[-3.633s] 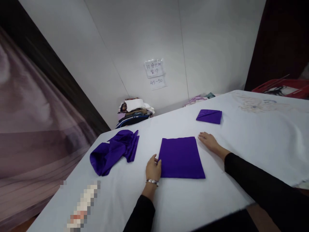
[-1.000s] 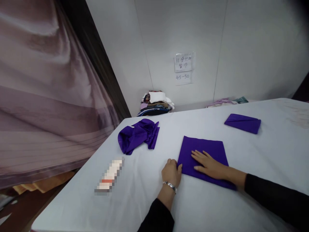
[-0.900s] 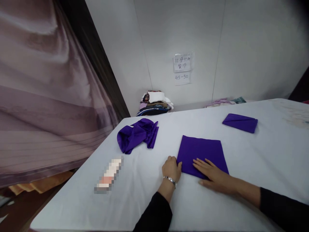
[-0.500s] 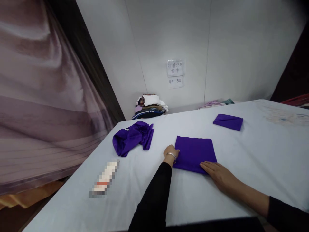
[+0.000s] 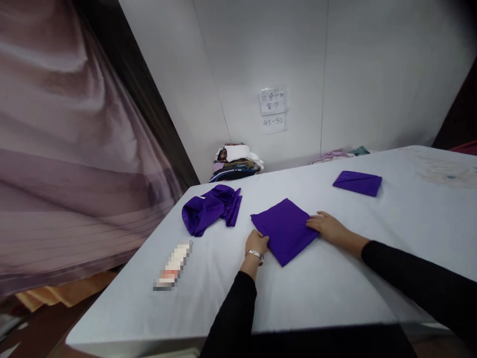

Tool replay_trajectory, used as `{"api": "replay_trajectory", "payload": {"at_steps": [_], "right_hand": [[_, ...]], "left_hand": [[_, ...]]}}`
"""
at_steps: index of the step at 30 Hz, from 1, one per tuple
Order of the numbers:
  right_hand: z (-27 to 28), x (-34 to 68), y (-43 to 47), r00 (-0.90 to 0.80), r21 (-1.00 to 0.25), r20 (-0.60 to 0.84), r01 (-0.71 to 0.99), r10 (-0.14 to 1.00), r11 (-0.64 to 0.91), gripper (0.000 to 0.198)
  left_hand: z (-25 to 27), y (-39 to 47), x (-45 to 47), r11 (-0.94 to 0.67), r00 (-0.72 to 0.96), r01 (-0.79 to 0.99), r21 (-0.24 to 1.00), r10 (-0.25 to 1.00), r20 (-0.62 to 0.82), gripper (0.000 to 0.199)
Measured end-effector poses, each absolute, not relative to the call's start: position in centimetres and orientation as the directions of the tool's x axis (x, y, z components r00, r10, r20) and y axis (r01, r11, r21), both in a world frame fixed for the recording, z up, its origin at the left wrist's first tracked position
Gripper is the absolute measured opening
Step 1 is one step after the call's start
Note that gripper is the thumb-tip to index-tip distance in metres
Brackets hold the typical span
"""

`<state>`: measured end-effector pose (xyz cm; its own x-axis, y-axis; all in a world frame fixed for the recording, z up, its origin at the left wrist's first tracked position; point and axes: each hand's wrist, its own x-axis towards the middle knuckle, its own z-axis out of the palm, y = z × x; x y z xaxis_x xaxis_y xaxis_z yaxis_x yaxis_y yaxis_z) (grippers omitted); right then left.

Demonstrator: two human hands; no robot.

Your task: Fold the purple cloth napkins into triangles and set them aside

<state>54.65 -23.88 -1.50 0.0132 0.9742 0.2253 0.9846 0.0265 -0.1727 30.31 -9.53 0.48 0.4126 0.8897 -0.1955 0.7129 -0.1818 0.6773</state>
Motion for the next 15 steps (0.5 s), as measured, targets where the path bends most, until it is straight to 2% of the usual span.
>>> {"api": "replay_trajectory", "payload": {"at_steps": [3,6,8,10,12,15], "right_hand": [[-1.3,57.5,-23.0,0.118,-0.159,0.258,0.984,0.959,-0.079,0.040],[-1.7,58.9,-23.8,0.220,-0.127,0.293,0.973,0.930,-0.191,0.050],[-2.2,58.7,-24.9,0.241,-0.107,0.305,0.970,0.921,-0.218,0.055],[-2.7,57.4,-26.1,0.228,-0.121,0.310,0.972,0.923,-0.200,0.056],[-3.1,55.2,-27.3,0.201,-0.169,0.308,0.973,0.930,-0.154,0.052],[-3.1,51.0,-28.4,0.129,-0.256,0.267,0.965,0.955,-0.059,0.041]], "left_hand": [[-0.1,-12.6,30.9,-0.148,0.461,0.646,0.749,0.858,-0.228,0.015],[-0.6,-15.0,31.2,-0.095,0.539,0.553,0.828,0.799,-0.268,0.015],[-0.9,-15.2,30.6,-0.054,0.589,0.471,0.880,0.762,-0.268,0.013],[-0.9,-14.1,29.4,-0.091,0.594,0.427,0.900,0.778,-0.204,0.012],[-0.7,-12.3,27.8,-0.225,0.541,0.473,0.852,0.837,-0.080,0.011],[-0.1,-9.5,25.9,-0.398,0.452,0.627,0.670,0.886,0.104,0.003]]}}
